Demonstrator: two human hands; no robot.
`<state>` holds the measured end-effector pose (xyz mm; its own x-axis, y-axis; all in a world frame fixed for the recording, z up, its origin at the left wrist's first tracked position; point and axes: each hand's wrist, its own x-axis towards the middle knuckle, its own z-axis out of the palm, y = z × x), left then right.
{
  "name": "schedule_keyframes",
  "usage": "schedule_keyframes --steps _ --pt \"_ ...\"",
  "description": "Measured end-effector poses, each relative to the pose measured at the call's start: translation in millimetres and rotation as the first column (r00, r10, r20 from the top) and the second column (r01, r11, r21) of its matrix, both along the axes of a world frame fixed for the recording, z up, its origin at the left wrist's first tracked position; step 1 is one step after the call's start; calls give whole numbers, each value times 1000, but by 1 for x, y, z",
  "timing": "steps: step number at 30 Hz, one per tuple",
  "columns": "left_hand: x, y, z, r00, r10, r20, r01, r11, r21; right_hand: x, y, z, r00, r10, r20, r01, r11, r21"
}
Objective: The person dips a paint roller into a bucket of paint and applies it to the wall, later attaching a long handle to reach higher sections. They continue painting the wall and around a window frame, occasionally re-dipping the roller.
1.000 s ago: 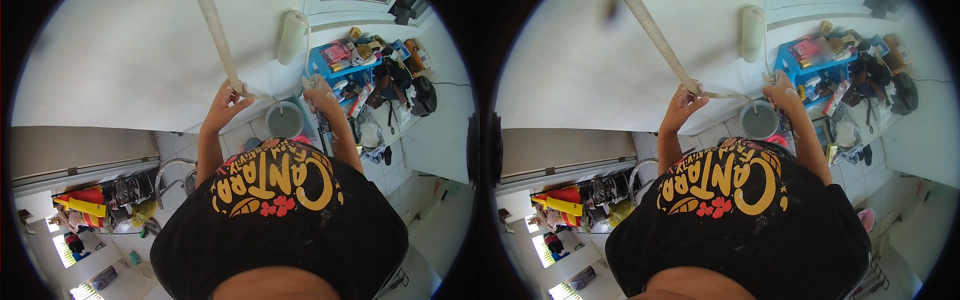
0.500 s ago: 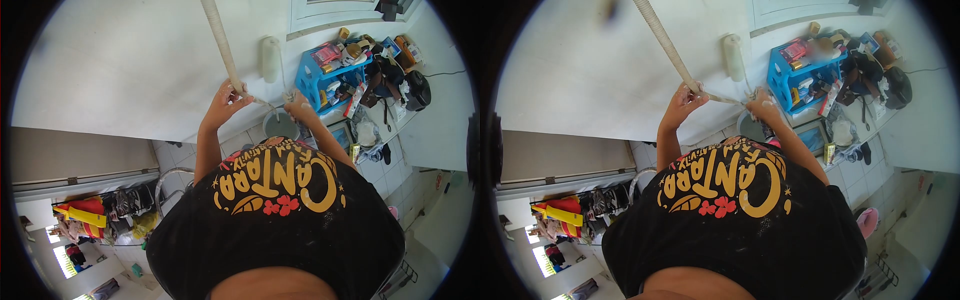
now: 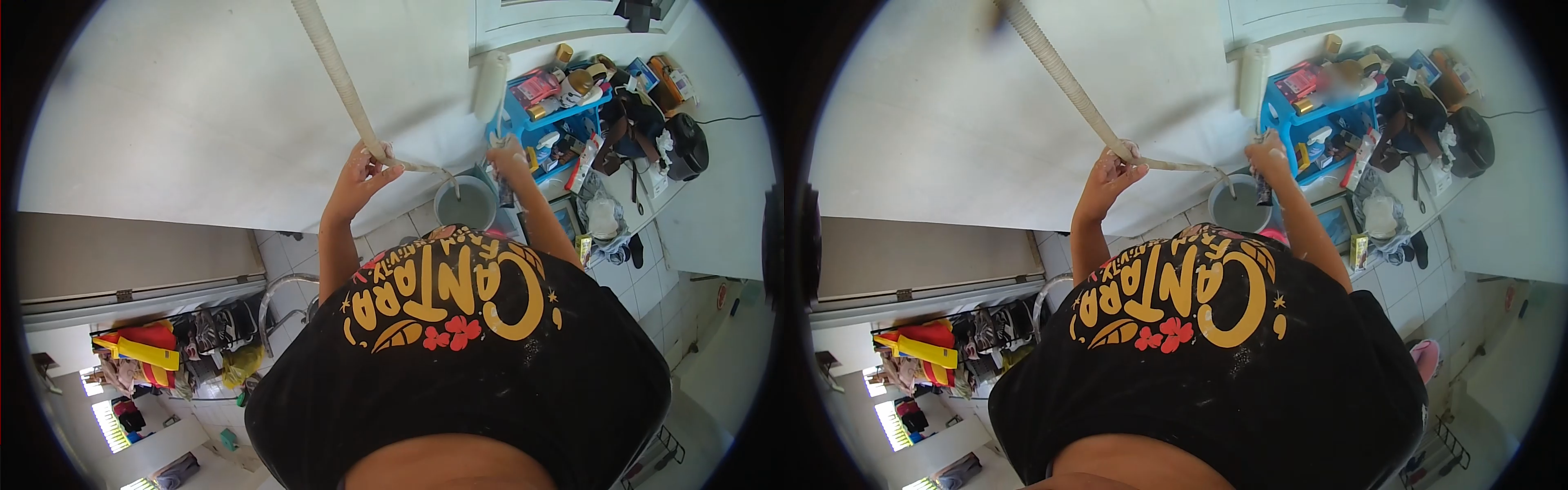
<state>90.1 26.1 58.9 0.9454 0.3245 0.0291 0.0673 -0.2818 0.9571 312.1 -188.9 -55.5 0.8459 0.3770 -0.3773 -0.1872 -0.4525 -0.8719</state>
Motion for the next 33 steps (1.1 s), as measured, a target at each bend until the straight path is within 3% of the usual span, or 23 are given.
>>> schedule_keyframes --steps 4,6,7,9,13,16,19,22,26,28,33 --pt "7 3 -1 1000 -10 25 10 1000 3 -21 0 6 998 -17 57 17 1000 -2" --pt "13 7 -2 999 -28 18 28 999 15 -52 9 21 987 155 -36 -157 985 -69" --pt "15 9 -1 999 -40 7 40 999 18 -60 13 19 989 144 -46 -147 987 -64" --pt "21 9 2 1000 -19 7 19 999 -46 -77 20 17 922 365 128 -347 927 -142" --pt "24 12 4 1000 -18 -13 17 996 -87 -85 25 29 945 324 52 -320 945 -69" --pt "17 16 -6 999 -16 39 16 1000 7 -72 26 4 960 258 112 -232 951 -204" --pt "8 11 -10 998 45 50 -43 998 -38 -53 19 -2 992 121 -43 -123 991 -54" --pt "6 5 -19 993 64 98 -52 991 -120 -56 20 -12 993 121 6 -121 990 -79" --pt "10 2 -13 998 4 62 2 995 -96 -78 23 11 966 259 -11 -258 957 -130" --pt "15 2 -12 996 -19 86 25 997 -72 -83 29 -4 878 466 106 -425 862 -275" --pt "14 4 -8 996 -8 90 9 1000 -7 -83 28 -12 916 390 91 -363 904 -224"
